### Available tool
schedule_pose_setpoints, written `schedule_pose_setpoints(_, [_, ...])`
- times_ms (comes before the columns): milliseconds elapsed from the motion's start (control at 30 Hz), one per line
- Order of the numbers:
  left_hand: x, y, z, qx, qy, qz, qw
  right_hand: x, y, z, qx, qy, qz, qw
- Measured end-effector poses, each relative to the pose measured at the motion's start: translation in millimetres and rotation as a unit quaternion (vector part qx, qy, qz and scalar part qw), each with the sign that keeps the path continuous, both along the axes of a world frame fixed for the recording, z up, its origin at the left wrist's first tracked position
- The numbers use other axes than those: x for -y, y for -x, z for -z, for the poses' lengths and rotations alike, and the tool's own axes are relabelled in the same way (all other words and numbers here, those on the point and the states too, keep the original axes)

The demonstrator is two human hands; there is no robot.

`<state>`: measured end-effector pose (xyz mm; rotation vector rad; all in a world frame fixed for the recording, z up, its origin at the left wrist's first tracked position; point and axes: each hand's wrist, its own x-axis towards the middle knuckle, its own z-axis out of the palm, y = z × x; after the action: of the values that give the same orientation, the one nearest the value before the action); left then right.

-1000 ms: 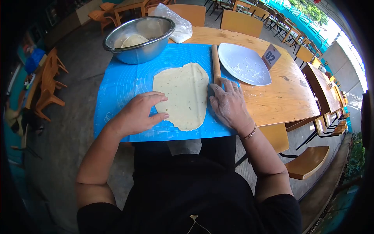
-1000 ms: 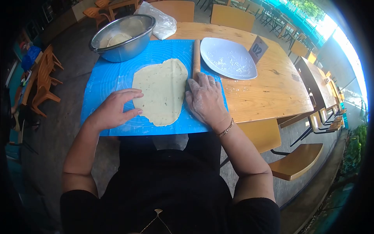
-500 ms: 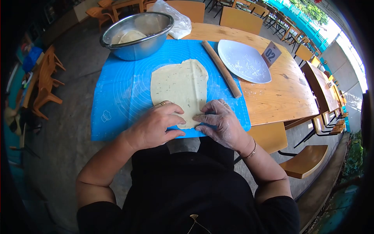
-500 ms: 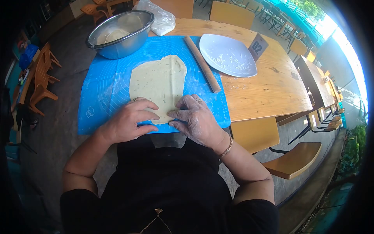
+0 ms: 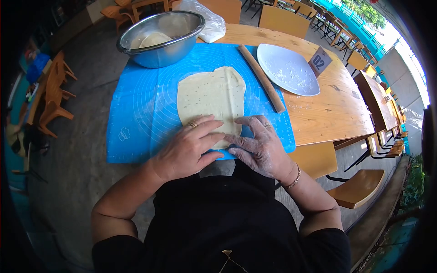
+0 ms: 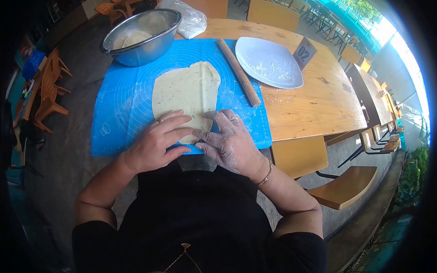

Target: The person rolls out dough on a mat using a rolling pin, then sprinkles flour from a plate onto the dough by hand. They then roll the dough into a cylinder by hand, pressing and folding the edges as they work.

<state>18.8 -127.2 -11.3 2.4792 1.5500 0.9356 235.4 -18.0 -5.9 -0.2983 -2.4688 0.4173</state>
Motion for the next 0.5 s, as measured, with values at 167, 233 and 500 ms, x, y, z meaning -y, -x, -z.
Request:
schedule_pose_setpoints(167, [15, -4, 2, -0.099, 0.052, 0.01, 0.994, 0, -13, 6, 0.132, -0.063, -0.002, 0.989])
schedule_pose_setpoints(233, [21, 4, -3, -0.089, 0.09, 0.027, 0.992, -4, -21, 1, 0.14, -0.052, 0.003, 0.989])
schedule_pose_setpoints(500, [6, 1, 10, -0.169, 0.056, -0.066, 0.982, 10, 6, 16, 0.114, -0.054, -0.017, 0.992])
